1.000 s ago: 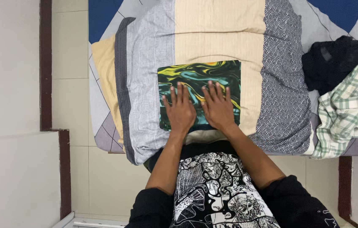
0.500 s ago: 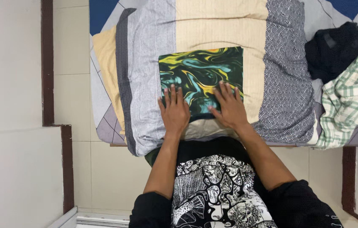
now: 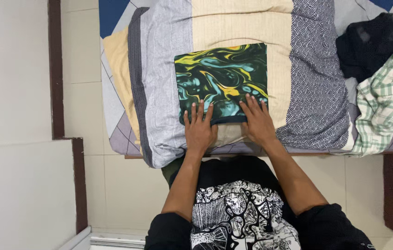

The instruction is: The person lays a patterned t-shirt flat on a pillow on a bed, folds the sleeves and sides toward the center, and then folds the shirt in half.

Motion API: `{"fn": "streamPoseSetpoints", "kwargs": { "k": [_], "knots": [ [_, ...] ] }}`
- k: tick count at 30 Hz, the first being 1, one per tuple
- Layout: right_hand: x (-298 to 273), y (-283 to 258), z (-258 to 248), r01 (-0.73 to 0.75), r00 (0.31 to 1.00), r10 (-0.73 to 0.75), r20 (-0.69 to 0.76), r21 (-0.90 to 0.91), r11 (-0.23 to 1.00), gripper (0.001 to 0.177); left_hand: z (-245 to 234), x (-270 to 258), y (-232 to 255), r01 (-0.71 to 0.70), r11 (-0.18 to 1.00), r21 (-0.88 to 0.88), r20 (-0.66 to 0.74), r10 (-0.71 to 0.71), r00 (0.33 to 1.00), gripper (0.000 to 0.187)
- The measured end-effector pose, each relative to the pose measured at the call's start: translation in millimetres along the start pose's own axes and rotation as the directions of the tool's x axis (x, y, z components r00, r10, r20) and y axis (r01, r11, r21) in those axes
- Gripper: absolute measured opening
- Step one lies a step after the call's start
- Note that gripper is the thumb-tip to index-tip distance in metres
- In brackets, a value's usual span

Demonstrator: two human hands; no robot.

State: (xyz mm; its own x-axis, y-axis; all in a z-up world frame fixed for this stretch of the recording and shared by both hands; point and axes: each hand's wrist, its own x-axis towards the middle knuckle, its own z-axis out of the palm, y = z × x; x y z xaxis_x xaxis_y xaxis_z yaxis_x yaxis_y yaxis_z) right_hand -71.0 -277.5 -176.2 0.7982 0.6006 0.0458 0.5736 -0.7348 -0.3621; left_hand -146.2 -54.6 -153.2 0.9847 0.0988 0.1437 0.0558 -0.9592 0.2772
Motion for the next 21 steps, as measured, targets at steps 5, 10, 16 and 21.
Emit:
{"fn": "streamPoseSetpoints", "kwargs": {
  "k": [5, 10, 16, 21],
  "knots": [
    [6, 6, -10, 0.022, 1.0, -0.023, 0.005, 0.069, 0.997, 0.061, 0, 0, -9, 0.002, 1.0, 0.001, 0.024, -0.002, 1.0, 0.078],
    [11, 5, -4, 0.008, 1.0, -0.008, 0.009, 0.08, 0.997, 0.063, 6, 2, -15, -0.007, 1.0, 0.013, 0.028, 0.007, 1.0, 0.08],
    [8, 4, 8, -0.021, 1.0, 0.02, 0.008, 0.102, 0.995, 0.073, 8, 1, -20, -0.018, 0.999, 0.032, 0.035, 0.017, 0.999, 0.075],
    [11, 3, 18, -0.065, 0.998, 0.065, -0.024, 0.019, 0.998, 0.082, 7, 2, -16, -0.007, 1.0, 0.018, 0.044, 0.006, 0.999, 0.076]
  ]
}}
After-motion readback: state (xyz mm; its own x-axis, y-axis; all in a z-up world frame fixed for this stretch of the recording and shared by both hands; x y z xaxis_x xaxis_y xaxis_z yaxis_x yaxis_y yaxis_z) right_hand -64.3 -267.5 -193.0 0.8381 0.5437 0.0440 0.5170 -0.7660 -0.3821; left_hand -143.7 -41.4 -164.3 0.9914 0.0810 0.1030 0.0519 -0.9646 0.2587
